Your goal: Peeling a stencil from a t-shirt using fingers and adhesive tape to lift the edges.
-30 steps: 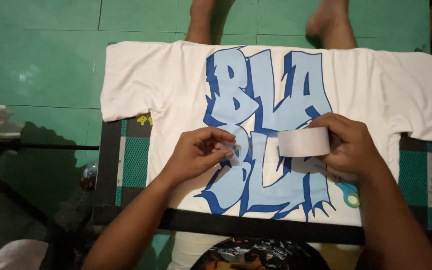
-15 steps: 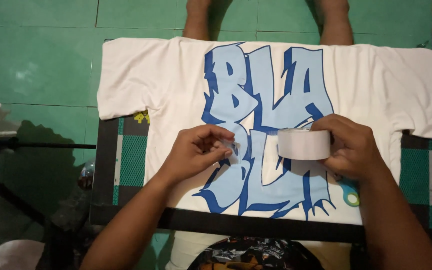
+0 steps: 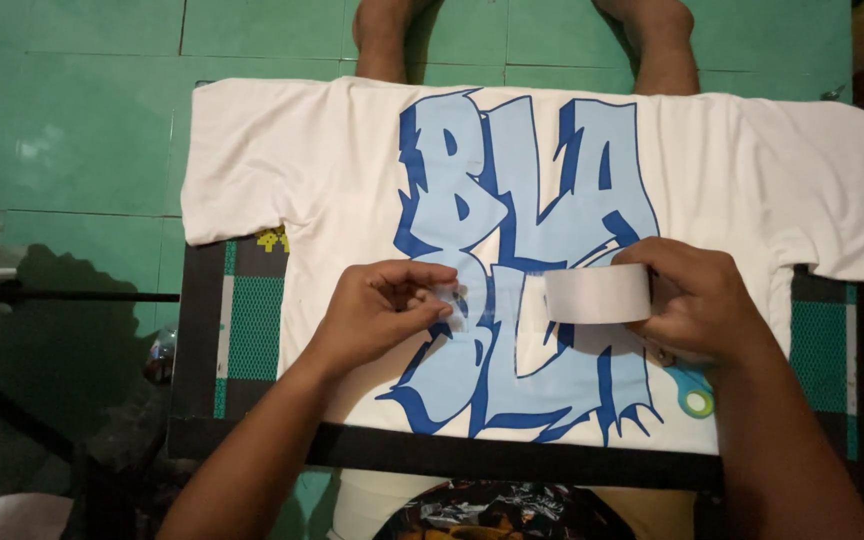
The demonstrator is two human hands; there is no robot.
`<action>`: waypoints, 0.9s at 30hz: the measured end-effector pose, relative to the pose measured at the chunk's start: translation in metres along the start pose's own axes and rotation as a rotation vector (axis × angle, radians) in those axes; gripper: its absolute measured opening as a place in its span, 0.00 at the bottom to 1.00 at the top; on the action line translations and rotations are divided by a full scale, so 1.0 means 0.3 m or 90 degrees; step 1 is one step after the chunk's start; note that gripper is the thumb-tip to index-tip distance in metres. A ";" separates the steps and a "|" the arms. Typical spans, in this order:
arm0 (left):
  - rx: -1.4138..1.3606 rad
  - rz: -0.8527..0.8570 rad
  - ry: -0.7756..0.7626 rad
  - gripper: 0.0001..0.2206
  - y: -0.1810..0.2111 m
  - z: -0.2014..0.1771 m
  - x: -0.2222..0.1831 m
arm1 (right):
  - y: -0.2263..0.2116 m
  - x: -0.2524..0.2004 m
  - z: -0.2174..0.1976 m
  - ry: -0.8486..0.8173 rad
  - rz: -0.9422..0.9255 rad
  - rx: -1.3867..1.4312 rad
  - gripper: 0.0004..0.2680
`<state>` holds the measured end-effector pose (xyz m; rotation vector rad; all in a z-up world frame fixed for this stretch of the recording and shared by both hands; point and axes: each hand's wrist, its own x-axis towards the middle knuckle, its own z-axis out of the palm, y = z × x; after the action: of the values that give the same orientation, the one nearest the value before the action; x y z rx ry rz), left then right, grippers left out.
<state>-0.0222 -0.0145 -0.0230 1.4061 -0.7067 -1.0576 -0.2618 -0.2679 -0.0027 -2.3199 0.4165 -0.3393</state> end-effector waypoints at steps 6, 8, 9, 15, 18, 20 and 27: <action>0.003 -0.036 0.027 0.17 0.016 0.016 -0.001 | 0.013 0.004 0.002 -0.026 0.106 0.083 0.18; -0.004 -0.041 0.036 0.17 0.019 0.021 -0.002 | 0.008 0.009 0.004 -0.028 0.112 0.094 0.18; -0.012 -0.045 0.043 0.17 0.019 0.024 -0.001 | 0.006 0.011 0.004 -0.030 0.119 0.104 0.17; 0.004 -0.008 0.048 0.17 0.008 0.028 -0.006 | 0.026 0.004 0.004 -0.031 0.142 0.142 0.18; 0.008 -0.023 0.048 0.17 0.011 0.030 -0.008 | 0.044 0.004 0.005 -0.029 0.133 0.149 0.19; 0.019 -0.031 0.051 0.17 0.017 0.030 -0.009 | 0.071 0.000 0.007 -0.038 0.133 0.144 0.20; 0.019 -0.029 0.044 0.18 0.012 0.030 -0.007 | 0.085 0.002 -0.001 -0.054 0.159 0.164 0.19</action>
<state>-0.0305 -0.0169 -0.0181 1.4826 -0.6454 -1.0324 -0.2663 -0.2855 -0.0208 -1.9965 0.5777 -0.1610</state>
